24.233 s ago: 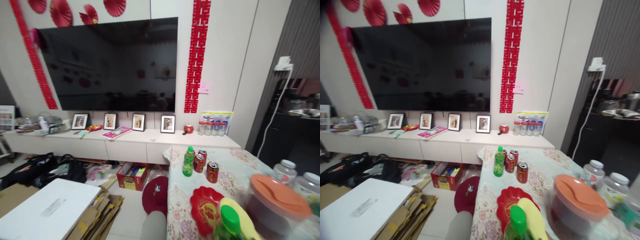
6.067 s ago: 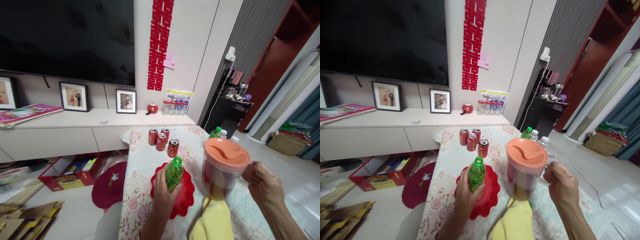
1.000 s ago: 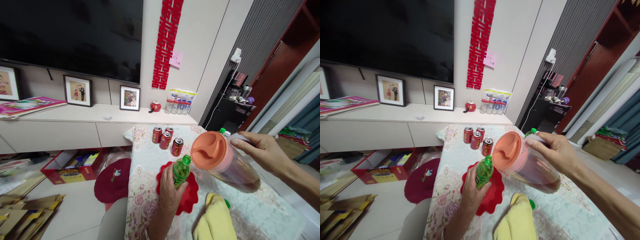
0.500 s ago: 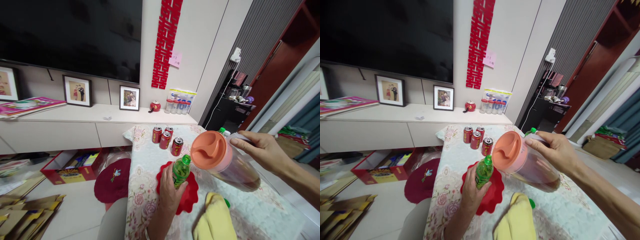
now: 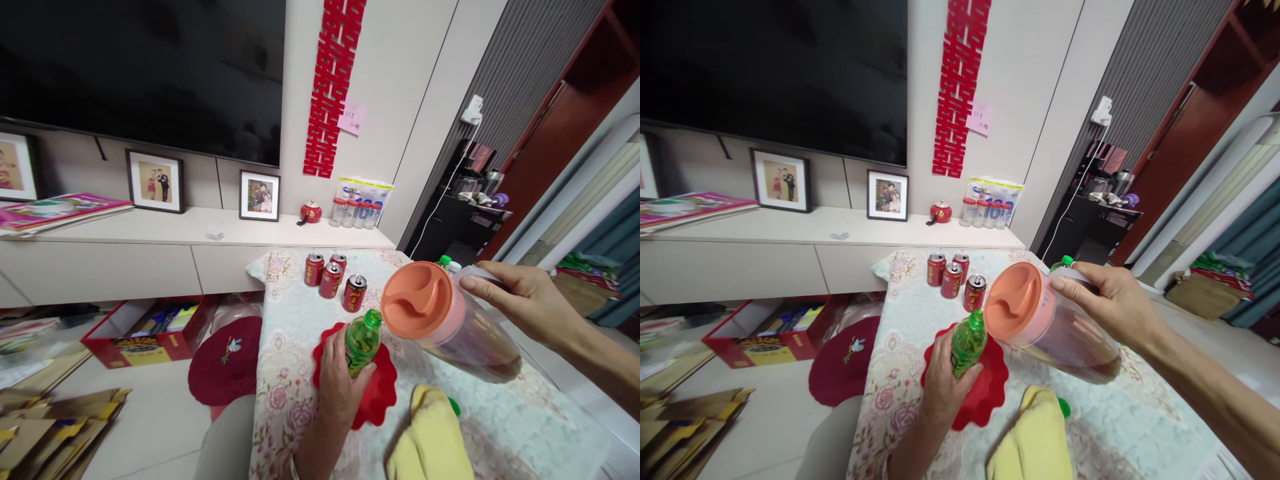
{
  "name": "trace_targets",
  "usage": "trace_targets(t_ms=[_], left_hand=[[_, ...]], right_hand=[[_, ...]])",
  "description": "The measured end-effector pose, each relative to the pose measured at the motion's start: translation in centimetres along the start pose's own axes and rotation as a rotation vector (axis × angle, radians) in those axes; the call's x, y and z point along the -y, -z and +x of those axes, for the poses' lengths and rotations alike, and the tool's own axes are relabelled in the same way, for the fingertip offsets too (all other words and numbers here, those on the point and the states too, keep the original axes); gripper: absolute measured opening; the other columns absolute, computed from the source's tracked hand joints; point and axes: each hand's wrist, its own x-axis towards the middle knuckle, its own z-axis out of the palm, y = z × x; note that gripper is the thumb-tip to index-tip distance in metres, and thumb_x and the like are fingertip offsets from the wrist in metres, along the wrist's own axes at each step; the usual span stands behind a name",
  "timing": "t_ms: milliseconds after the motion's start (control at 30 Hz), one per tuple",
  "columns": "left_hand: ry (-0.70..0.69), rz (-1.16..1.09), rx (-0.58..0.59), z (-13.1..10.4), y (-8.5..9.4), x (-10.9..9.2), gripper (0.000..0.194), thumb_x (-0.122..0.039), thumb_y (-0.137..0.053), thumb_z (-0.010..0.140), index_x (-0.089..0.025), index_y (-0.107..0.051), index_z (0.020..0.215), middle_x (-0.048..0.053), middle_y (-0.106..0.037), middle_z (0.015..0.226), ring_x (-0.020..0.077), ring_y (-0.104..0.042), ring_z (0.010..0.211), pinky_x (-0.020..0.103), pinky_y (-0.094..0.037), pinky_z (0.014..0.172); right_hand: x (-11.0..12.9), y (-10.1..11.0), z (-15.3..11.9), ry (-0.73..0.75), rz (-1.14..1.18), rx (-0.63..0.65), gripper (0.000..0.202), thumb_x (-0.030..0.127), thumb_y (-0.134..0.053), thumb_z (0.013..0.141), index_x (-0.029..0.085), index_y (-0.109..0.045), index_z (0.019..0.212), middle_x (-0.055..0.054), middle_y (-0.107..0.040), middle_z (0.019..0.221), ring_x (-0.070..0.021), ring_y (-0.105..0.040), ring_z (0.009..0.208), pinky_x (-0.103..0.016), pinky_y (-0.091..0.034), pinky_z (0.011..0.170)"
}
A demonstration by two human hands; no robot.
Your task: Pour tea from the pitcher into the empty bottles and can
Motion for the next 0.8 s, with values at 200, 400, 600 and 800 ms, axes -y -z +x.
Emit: trace_targets(t_ms=[200, 400, 600, 800], left_hand=[[0.006, -0.002, -0.018, 0.06, -0.08, -0.09, 0.073, -0.019, -0.077, 0.08, -0.015, -0.046, 0.146, 0.022, -0.061, 0.14, 0.0369, -0.061, 0.131, 0.055, -0.054, 0.109], [0.008, -0.018, -0.01, 0.01, -0.01, -0.24, 0.072, -0.02, -0.074, 0.082, -0.016, -0.044, 0.147, 0.022, -0.06, 0.141, 0.0369, -0.059, 0.133, 0.057, -0.053, 0.11], [0.006, -0.009, -0.013, -0.03, -0.12, -0.07, 0.07, -0.022, -0.074, 0.083, -0.016, -0.045, 0.146, 0.021, -0.061, 0.14, 0.0365, -0.06, 0.132, 0.057, -0.053, 0.109], [0.01, -0.009, -0.025, -0.03, -0.14, -0.23, 0.071, -0.021, -0.074, 0.082, -0.018, -0.045, 0.146, 0.019, -0.061, 0.14, 0.0359, -0.06, 0.132, 0.056, -0.053, 0.11]], right_hand=[[-0.35, -0.03, 0.1, 0.002, 0.006, -0.002, 0.066, 0.084, -0.058, 0.077, 0.019, -0.071, 0.07, -0.004, -0.061, 0.071, -0.0231, -0.056, 0.069, -0.033, -0.043, 0.065], [-0.42, -0.19, 0.37, 0.006, 0.005, 0.016, 0.065, 0.082, -0.059, 0.077, 0.019, -0.071, 0.07, -0.004, -0.061, 0.071, -0.0238, -0.057, 0.07, -0.034, -0.044, 0.065], [-0.24, 0.03, 0.24, 0.024, -0.004, 0.001, 0.066, 0.084, -0.059, 0.076, 0.019, -0.07, 0.066, -0.003, -0.06, 0.067, -0.0228, -0.057, 0.067, -0.032, -0.043, 0.06], [-0.49, 0.14, 0.28, 0.053, 0.0, 0.035, 0.062, 0.079, -0.06, 0.082, 0.02, -0.073, 0.073, -0.003, -0.064, 0.071, -0.0228, -0.059, 0.069, -0.031, -0.045, 0.061]])
